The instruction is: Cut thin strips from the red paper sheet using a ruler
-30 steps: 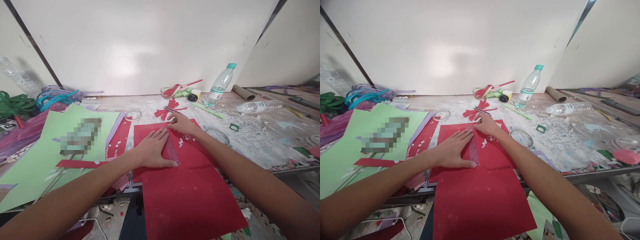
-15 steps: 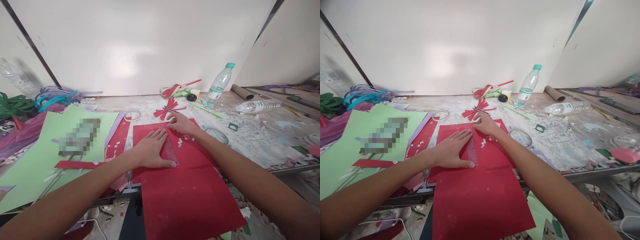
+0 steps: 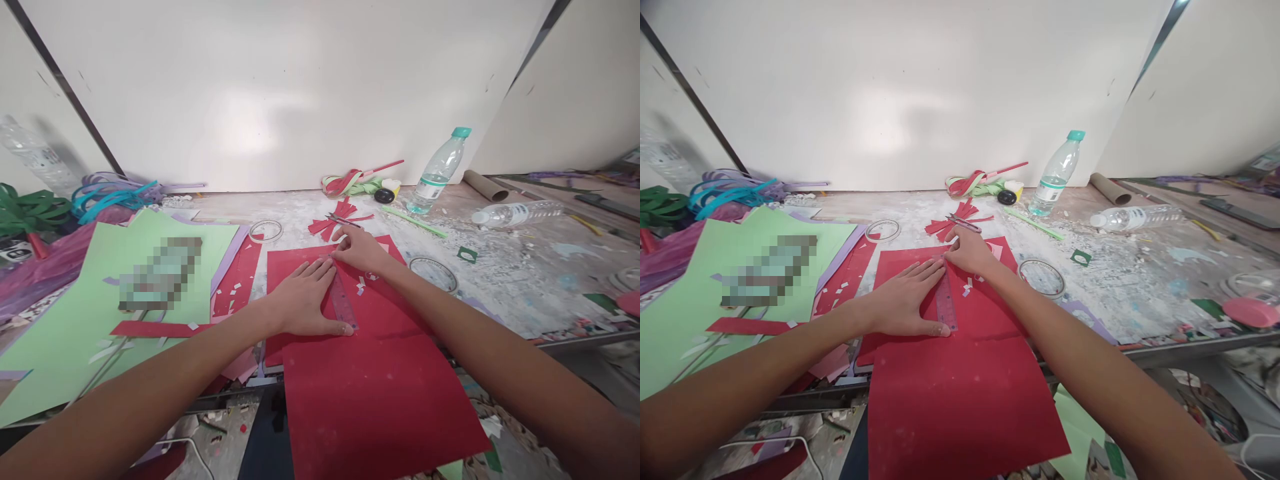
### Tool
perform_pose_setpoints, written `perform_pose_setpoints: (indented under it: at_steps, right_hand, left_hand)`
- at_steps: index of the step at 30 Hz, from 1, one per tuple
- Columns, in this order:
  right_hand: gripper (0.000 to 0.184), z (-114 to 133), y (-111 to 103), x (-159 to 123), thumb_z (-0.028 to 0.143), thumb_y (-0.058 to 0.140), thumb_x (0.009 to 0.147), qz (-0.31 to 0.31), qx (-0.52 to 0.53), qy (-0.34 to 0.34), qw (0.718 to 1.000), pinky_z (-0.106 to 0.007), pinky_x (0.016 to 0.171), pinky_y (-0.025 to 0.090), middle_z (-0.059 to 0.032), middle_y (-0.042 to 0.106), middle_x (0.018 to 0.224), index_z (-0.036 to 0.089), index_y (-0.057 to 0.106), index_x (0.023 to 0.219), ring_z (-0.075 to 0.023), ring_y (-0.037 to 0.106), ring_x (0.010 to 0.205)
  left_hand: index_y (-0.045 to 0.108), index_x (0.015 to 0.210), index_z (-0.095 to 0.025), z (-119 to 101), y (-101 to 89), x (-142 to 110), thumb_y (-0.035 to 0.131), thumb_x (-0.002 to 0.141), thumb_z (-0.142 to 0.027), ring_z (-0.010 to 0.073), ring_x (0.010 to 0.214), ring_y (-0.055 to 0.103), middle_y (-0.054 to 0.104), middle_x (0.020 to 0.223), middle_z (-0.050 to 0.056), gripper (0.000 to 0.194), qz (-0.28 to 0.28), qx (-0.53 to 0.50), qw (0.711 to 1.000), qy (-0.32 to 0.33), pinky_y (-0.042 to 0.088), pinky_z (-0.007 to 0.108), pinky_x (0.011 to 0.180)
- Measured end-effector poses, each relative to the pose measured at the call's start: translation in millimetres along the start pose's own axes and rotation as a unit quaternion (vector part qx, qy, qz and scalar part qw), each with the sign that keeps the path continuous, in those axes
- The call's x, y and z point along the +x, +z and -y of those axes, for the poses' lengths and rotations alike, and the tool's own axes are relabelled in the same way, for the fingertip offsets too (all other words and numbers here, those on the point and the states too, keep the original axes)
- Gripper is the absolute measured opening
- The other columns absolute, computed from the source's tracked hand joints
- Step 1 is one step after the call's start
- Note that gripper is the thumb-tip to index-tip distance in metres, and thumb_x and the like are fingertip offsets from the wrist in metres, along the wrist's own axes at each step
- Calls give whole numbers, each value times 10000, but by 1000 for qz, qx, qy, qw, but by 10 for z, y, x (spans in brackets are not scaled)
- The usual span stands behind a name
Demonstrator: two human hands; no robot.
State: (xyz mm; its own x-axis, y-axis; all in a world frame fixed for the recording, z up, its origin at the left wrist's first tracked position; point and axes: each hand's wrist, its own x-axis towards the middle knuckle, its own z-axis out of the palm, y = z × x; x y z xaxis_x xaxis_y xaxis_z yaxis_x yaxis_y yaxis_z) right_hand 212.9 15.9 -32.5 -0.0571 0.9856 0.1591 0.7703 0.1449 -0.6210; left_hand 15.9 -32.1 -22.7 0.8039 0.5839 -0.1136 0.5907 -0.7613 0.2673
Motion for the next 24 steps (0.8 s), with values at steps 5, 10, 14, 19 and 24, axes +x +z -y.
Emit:
perform_pose_setpoints:
  at_steps: [5, 10, 14, 19, 24]
  right_hand:
    - [269, 44, 32, -35, 94, 583, 686, -15, -34, -22, 999, -253, 606, 416, -12, 691, 784, 202, 587, 932, -172, 629, 736]
    - [249, 74, 36, -55, 84, 578, 689, -17, -44, -24, 999, -242, 606, 409, -3, 696, 770, 201, 588, 908, -163, 632, 732]
    - [261, 85, 44, -61, 88, 579, 687, -20, -33, -41, 998, -255, 643, 427, -13, 687, 758, 183, 597, 929, -169, 629, 734]
    - [238, 85, -16, -57, 144, 603, 704, -6, -7, -21, 1000, -266, 638, 438, -17, 685, 775, 191, 592, 936, -174, 632, 735]
    - [286, 34, -141, -47, 205, 617, 726, 66, 27, 15, 997, -278, 581, 443, -18, 692, 785, 213, 544, 1002, -179, 628, 668]
  left_hand:
    - [108, 1523, -81, -7, 3, 0, 381, 728, -863, 331, 1450, 54, 48, 1573, 153, 1148, -8, -4, 1000, 4, 130, 474, 1163]
    - [95, 1524, -82, -16, -7, -4, 392, 738, -848, 321, 1453, 35, 37, 1575, 150, 1137, -5, -7, 1000, 2, 114, 467, 1163]
    - [99, 1525, -92, -12, -7, -5, 405, 733, -846, 326, 1451, 51, 52, 1577, 150, 1136, -9, -6, 1000, 5, 119, 461, 1162]
    - [107, 1524, -98, 2, 12, -10, 392, 725, -858, 331, 1451, 57, 58, 1582, 154, 1140, -11, -11, 1000, 4, 114, 460, 1163]
    - [247, 1482, -128, 6, 1, -16, 410, 697, -869, 355, 1415, 187, 199, 1553, 171, 1092, -27, -19, 999, 0, 251, 466, 1110]
